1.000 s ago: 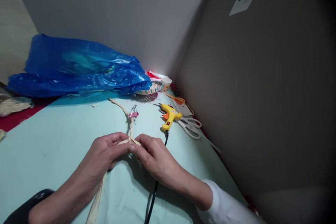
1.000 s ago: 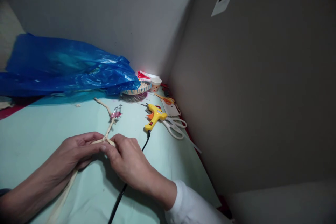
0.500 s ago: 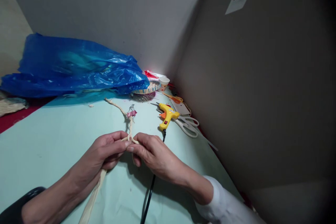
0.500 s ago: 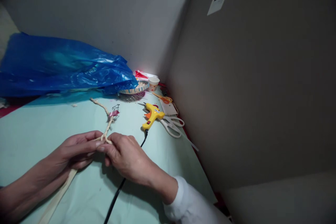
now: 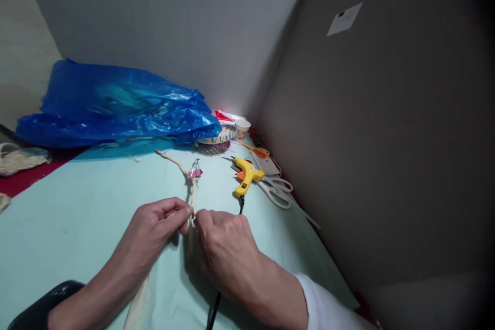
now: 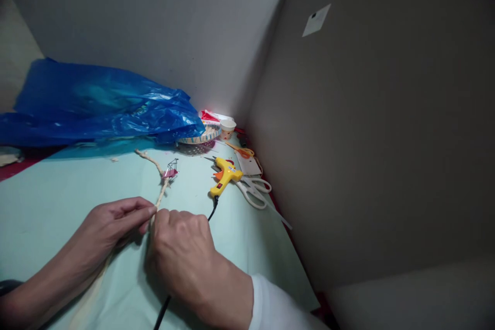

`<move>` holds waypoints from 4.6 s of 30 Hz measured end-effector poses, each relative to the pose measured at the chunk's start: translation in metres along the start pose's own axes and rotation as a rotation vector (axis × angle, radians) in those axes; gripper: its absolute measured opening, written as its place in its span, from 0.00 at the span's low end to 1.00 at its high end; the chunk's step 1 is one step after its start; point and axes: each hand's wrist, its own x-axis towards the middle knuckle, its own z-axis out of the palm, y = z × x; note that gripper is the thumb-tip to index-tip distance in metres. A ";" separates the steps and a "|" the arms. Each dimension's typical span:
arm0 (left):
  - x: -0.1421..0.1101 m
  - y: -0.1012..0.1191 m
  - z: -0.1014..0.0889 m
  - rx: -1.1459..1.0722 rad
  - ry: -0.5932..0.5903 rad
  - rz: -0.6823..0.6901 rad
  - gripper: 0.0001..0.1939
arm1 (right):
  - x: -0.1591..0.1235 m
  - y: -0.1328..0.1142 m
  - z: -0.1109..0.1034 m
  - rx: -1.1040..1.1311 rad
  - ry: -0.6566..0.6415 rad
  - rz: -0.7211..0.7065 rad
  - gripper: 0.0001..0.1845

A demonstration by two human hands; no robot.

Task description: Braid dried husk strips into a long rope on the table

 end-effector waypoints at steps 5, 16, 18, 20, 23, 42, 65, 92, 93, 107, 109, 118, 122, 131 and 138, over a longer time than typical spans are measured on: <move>-0.002 0.005 0.008 -0.204 0.032 -0.129 0.12 | -0.010 -0.010 0.005 -0.248 0.313 -0.286 0.12; -0.005 0.011 0.003 -0.418 -0.115 -0.255 0.18 | -0.007 -0.008 0.015 -0.152 0.293 -0.434 0.06; -0.004 0.011 0.001 -0.438 -0.111 -0.238 0.21 | -0.003 -0.002 0.010 0.059 0.281 -0.322 0.09; -0.004 0.010 -0.002 -0.466 -0.106 -0.237 0.23 | 0.003 0.005 0.001 0.318 0.298 -0.112 0.14; -0.005 0.008 -0.005 -0.482 -0.112 -0.253 0.23 | 0.011 0.013 -0.010 0.666 0.270 0.209 0.11; -0.005 0.002 0.003 -0.303 -0.084 -0.061 0.27 | 0.023 0.008 0.016 1.407 0.002 0.402 0.15; -0.011 0.003 0.008 -0.106 -0.027 -0.169 0.20 | 0.017 0.009 0.005 0.897 0.155 0.255 0.14; -0.015 0.014 -0.005 1.143 0.222 0.627 0.14 | 0.023 0.014 0.023 1.609 -0.035 0.377 0.10; -0.012 0.013 -0.008 1.037 0.197 0.567 0.11 | 0.023 0.014 0.022 1.640 -0.047 0.402 0.10; 0.012 -0.005 -0.009 -0.118 -0.377 -0.105 0.22 | 0.021 0.014 0.018 1.700 -0.095 0.400 0.13; 0.012 -0.007 -0.008 -0.048 -0.354 -0.093 0.22 | 0.019 0.015 0.021 1.648 -0.104 0.401 0.09; 0.007 0.006 -0.001 0.020 -0.232 -0.166 0.20 | 0.009 0.021 -0.008 0.837 -0.193 0.166 0.13; 0.006 0.007 0.001 0.075 -0.173 -0.079 0.20 | 0.006 0.020 -0.017 0.334 -0.154 0.126 0.10; 0.002 -0.002 -0.001 -0.089 -0.199 -0.149 0.19 | -0.003 0.001 0.002 -0.030 0.229 -0.348 0.08; -0.003 0.006 -0.001 -0.292 -0.222 -0.183 0.15 | -0.002 0.003 0.017 -0.065 0.398 -0.540 0.12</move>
